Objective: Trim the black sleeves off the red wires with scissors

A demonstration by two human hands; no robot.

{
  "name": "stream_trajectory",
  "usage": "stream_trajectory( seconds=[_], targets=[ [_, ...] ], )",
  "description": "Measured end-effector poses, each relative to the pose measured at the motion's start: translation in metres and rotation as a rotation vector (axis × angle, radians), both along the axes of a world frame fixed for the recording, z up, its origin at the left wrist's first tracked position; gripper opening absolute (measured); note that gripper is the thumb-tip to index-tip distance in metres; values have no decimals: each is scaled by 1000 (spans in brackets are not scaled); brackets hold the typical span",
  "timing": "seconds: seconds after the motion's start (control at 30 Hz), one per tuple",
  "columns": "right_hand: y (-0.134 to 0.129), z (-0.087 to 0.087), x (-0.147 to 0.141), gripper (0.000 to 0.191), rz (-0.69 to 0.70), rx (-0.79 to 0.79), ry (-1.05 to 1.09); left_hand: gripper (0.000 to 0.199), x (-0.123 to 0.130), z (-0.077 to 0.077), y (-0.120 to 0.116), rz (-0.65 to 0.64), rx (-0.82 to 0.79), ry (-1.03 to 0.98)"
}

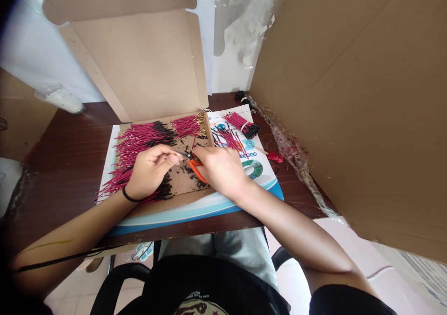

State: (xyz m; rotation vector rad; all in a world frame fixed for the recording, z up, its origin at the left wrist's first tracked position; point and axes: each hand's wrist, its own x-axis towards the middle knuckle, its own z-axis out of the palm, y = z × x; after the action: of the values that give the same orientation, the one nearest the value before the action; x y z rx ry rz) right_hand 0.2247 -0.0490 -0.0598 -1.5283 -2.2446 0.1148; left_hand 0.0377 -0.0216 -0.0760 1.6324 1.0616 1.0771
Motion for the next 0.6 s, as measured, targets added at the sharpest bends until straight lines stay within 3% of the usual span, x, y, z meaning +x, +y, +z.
stream_trajectory(
  seconds=[0.17, 0.6],
  targets=[
    [0, 1, -2, 28, 18, 27, 75, 31, 1, 0, 1, -5, -7, -19],
    [1, -1, 1, 23, 16, 28, 39, 30, 1, 2, 0, -11, -10, -17]
  ],
)
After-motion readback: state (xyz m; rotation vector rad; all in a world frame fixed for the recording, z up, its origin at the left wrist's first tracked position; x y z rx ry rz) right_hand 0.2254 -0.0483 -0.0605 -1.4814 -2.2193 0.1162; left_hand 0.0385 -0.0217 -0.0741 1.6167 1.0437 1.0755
